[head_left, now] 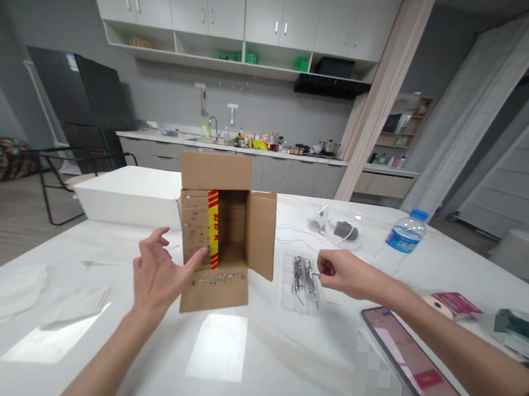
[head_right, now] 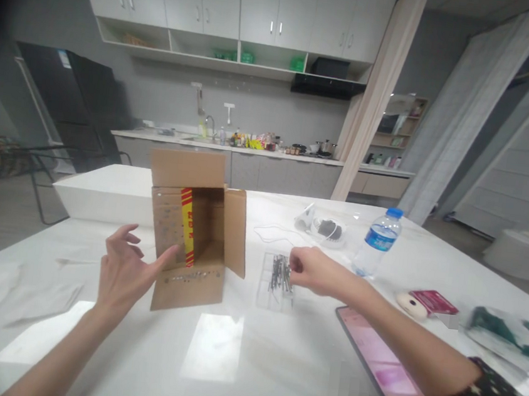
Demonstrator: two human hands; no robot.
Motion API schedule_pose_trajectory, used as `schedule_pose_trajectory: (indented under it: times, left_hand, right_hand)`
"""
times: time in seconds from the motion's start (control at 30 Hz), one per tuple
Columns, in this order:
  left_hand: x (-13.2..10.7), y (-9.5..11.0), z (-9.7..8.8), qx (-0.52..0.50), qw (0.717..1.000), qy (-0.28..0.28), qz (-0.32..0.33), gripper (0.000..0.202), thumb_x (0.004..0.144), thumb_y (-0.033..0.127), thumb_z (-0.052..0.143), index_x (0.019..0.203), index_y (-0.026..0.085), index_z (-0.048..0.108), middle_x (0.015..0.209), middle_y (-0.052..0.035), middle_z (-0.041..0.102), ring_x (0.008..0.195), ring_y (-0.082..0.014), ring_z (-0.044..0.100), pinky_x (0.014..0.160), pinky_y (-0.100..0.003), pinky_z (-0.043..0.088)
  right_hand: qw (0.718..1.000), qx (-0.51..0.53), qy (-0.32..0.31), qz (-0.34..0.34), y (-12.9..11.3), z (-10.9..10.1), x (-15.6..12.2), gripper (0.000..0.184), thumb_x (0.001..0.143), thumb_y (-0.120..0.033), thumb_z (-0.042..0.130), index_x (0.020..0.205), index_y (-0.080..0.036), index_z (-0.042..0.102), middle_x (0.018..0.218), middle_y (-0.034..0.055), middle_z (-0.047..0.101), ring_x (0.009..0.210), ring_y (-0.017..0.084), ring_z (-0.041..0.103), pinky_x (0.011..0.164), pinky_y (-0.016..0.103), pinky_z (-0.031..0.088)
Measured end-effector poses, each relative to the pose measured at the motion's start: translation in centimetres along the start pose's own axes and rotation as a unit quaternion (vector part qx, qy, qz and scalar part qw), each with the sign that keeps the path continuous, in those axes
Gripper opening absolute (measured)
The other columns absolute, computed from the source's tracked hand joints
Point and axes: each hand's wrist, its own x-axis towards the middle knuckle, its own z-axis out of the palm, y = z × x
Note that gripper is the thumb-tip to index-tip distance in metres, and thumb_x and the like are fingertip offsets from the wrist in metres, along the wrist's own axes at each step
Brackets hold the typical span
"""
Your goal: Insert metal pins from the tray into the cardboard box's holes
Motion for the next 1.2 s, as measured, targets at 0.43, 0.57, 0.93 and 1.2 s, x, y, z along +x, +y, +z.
schedule_pose_trajectory:
  times: [0.43, 0.57, 0.93, 1.2]
  left_hand:
    - [0.0, -1.7, -0.1, -0.008, 0.999, -0.007, -0.031, 0.089, 0.069, 0.071, 0.067, 0.137, 0.026, 0.033, 0.109, -0.0039, 0.052, 0.074, -0.0187, 0.057, 0.067, -0.037, 0.046]
    - [0.0, -1.6, -0.1, -0.012, 0.999, -0.019, -0.036, 0.086, 0.069, 0.069, 0.068, 0.136, 0.025, 0.034, 0.108, -0.0035, 0.052, 0.077, -0.0194, 0.058, 0.070, -0.039, 0.049]
    - [-0.8, -1.5, 1.0, -0.031, 0.998, -0.054, 0.000, 0.077, 0.077, 0.061, 0.067, 0.137, 0.024, 0.036, 0.109, -0.0049, 0.054, 0.079, -0.0200, 0.061, 0.071, -0.040, 0.052]
    - [-1.3, -1.7, 1.5, -0.032, 0.997, -0.076, 0.008, 0.073, 0.080, 0.052, 0.065, 0.141, 0.025, 0.035, 0.111, -0.0053, 0.055, 0.081, -0.0207, 0.064, 0.071, -0.039, 0.052]
  right_hand:
    - [0.999, 0.014, 0.039, -0.010, 1.6, 4.2, 3.5, 0.007, 0.082, -0.020, 0.058, 0.081, -0.016, 0.065, 0.077, 0.0052, 0.070, 0.069, 0.017, 0.059, 0.064, 0.026, 0.041]
    - [1.000, 0.006, -0.011, -0.018, 0.0, 3.7, 2.7, 0.018, 0.087, -0.024, 0.056, 0.078, -0.015, 0.069, 0.079, 0.0067, 0.072, 0.067, 0.017, 0.060, 0.062, 0.026, 0.040]
    - [0.960, 0.139, -0.081, -0.229, -12.2, 3.2, 1.1, 0.018, 0.089, -0.022, 0.056, 0.088, -0.015, 0.073, 0.074, 0.0023, 0.070, 0.062, 0.012, 0.058, 0.058, 0.023, 0.041]
    - [0.968, 0.071, 0.113, -0.211, -16.7, 7.7, 9.7, 0.019, 0.090, -0.014, 0.053, 0.106, -0.016, 0.064, 0.106, 0.0105, 0.071, 0.097, 0.021, 0.066, 0.079, 0.030, 0.047]
